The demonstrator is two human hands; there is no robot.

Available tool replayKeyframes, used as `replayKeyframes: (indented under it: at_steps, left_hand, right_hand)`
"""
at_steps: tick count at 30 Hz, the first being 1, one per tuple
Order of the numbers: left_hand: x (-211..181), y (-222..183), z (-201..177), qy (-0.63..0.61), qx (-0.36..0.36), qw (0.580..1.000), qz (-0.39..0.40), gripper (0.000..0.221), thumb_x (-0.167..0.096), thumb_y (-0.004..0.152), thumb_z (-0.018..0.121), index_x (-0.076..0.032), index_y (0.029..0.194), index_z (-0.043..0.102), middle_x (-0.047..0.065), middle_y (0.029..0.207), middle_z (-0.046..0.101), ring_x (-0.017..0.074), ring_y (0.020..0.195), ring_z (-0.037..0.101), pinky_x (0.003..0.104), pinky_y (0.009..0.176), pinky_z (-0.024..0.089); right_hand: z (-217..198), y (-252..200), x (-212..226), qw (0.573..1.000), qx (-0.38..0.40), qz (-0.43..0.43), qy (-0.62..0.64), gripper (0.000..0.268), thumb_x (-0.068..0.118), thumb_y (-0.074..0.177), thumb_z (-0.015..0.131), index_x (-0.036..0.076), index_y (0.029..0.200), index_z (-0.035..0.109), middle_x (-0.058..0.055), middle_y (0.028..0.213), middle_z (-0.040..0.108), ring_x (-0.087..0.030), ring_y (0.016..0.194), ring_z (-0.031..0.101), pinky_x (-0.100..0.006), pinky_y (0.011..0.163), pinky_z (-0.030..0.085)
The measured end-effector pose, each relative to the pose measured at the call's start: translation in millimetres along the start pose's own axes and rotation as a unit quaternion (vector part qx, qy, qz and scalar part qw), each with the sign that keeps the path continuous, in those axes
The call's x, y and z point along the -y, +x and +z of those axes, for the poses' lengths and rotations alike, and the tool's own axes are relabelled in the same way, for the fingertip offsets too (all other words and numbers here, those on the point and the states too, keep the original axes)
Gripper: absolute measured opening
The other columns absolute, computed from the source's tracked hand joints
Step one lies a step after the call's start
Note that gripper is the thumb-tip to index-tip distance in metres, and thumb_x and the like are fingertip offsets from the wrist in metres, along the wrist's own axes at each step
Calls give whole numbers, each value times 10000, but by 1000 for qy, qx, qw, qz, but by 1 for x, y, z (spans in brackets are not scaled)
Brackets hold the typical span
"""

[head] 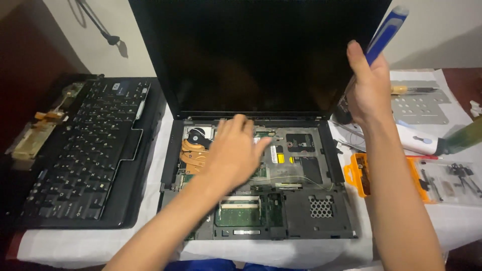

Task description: Detaching a laptop keyboard by prying it from the frame and disconnecting the internal ribbon cable.

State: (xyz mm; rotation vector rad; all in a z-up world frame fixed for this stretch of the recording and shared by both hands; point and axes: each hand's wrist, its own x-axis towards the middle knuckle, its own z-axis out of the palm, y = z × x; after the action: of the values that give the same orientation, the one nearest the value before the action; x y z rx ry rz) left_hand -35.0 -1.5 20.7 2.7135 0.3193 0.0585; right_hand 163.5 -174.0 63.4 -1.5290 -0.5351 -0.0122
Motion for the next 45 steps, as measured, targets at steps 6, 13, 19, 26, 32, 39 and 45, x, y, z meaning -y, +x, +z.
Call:
replayKeyframes:
  at_steps: [6, 13, 19, 26, 32, 39, 45]
  left_hand:
    - [63, -26, -12, 104, -116, 984, -87, 645, -558, 1043, 428, -66, 1445, 541, 201, 1438, 521, 413, 1325, 477, 592, 1139, 342]
    - [91, -28, 3, 198, -228, 953, 11, 423, -395, 1043, 502, -120, 1327, 653, 86, 1242, 646, 327, 1106, 618, 538, 1091, 415]
    - [93, -32, 3, 224, -197, 954, 12, 483, -415, 1057, 442, -144, 1433, 576, 89, 1377, 584, 316, 1220, 552, 565, 1083, 402]
    - [73, -18, -2, 60, -170, 975, 130, 383, -137, 962, 620, -9, 1323, 636, 159, 1311, 641, 347, 1233, 556, 503, 998, 486]
    - [76, -9, 0, 86, -145, 973, 156, 376, -86, 945, 609, -18, 1314, 639, 134, 1289, 627, 343, 1127, 584, 480, 911, 518]
    - [75, 4, -8, 113, -110, 976, 152, 324, -135, 959, 600, -70, 1263, 692, 72, 1233, 666, 328, 1071, 634, 495, 955, 494]
    - [74, -1, 1, 99, -124, 978, 138, 332, -124, 975, 569, -52, 1282, 674, 80, 1301, 641, 330, 1139, 596, 505, 920, 516]
  right_hand:
    - [-3, 7, -8, 999, 18, -45, 22, 741, 463, 1000, 648, 36, 1494, 299, -175, 1580, 389, -333, 1523, 284, -453, 1250, 199]
    - [-3, 2, -4, 1000, 10, -15, 13, 790, 471, 1008, 645, 35, 1528, 242, -203, 1640, 311, -370, 1545, 233, -486, 1238, 187]
    - [-1, 1, -4, 999, 15, -43, 9, 774, 499, 984, 647, 38, 1499, 299, -177, 1584, 384, -345, 1523, 277, -468, 1240, 190]
    - [4, -4, 8, 1000, 10, -10, -9, 792, 495, 990, 619, 73, 1533, 226, -169, 1638, 306, -358, 1552, 213, -477, 1242, 166]
    - [2, 0, 1, 1000, 3, -19, 0, 687, 486, 982, 635, 98, 1461, 331, -118, 1513, 412, -297, 1484, 327, -454, 1245, 233]
    - [-1, -1, -3, 999, 18, -24, 26, 826, 492, 977, 657, 60, 1534, 227, -186, 1634, 313, -371, 1548, 231, -487, 1246, 202]
    - [3, 0, 1, 1000, 0, -23, 7, 817, 553, 926, 665, 80, 1483, 300, -142, 1544, 413, -321, 1516, 310, -447, 1246, 212]
